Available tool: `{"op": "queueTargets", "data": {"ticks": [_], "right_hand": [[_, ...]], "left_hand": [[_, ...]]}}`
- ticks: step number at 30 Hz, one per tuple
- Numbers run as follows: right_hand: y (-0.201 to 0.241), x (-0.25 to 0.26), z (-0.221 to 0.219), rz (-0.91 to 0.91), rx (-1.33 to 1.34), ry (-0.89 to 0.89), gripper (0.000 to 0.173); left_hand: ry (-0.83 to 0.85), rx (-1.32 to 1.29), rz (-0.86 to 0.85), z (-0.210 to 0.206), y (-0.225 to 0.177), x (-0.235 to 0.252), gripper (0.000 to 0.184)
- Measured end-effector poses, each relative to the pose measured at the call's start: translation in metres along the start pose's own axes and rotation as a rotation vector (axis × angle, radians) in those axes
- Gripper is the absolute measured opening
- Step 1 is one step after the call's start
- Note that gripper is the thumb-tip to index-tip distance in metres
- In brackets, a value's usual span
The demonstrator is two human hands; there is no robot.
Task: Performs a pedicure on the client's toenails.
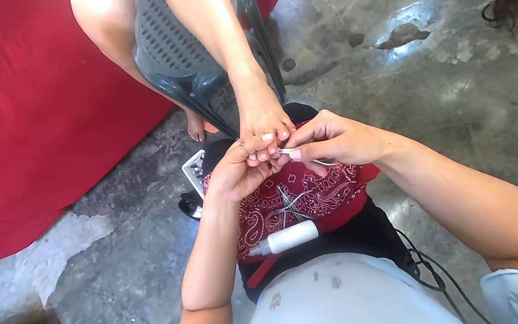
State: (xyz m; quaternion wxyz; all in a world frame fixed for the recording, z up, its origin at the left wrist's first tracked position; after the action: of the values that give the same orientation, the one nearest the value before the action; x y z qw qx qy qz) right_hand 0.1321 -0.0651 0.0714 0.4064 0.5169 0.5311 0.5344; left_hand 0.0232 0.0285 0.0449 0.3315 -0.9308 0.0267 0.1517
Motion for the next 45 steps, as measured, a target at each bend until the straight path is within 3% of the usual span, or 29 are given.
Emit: {"op": "queueTargets", "data": {"ticks": [4, 7, 30, 33, 39, 45], "right_hand": [[0.021, -0.004, -0.007, 0.218, -0.613, -0.131, 0.023], [0.027, -0.006, -0.015, 0.299, -0.825, -0.140, 0.023], [0.025, -0.011, -0.040, 0.327, -1.138, -0.159, 0.024], [0.025, -0.013, -0.041, 0.321, -0.997, -0.189, 0.023], [0.007, -0.010, -0.021, 0.231, -0.397, -0.238, 0.023], [-0.003, -0.013, -0.009, 0.148, -0.195, -0.151, 0.022]], "left_hand": [[-0.002, 0.009, 0.005, 0.001, 0.000, 0.001, 0.017], [-0.004, 0.012, 0.027, 0.002, 0.000, 0.003, 0.017], [-0.041, 0.004, 0.001, -0.002, 0.000, 0.000, 0.014], [-0.028, 0.002, 0.013, -0.003, 0.000, 0.002, 0.014], [-0.014, 0.070, -0.011, 0.000, 0.000, 0.001, 0.020], [-0.035, 0.067, 0.011, 0.005, 0.001, 0.003, 0.016]]}}
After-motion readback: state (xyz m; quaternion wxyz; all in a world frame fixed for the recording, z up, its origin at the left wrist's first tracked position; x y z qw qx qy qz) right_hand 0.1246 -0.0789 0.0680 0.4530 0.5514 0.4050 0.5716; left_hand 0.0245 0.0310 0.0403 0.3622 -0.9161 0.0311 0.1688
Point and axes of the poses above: each hand's wrist, its own x-axis towards the middle knuckle, its own z-axis out of the back of the hand, y = z × x, the point moved 7 cm from there along x, towards the middle knuckle, and after that the axes turned 6 degrees about y, right-handed, at the moved point
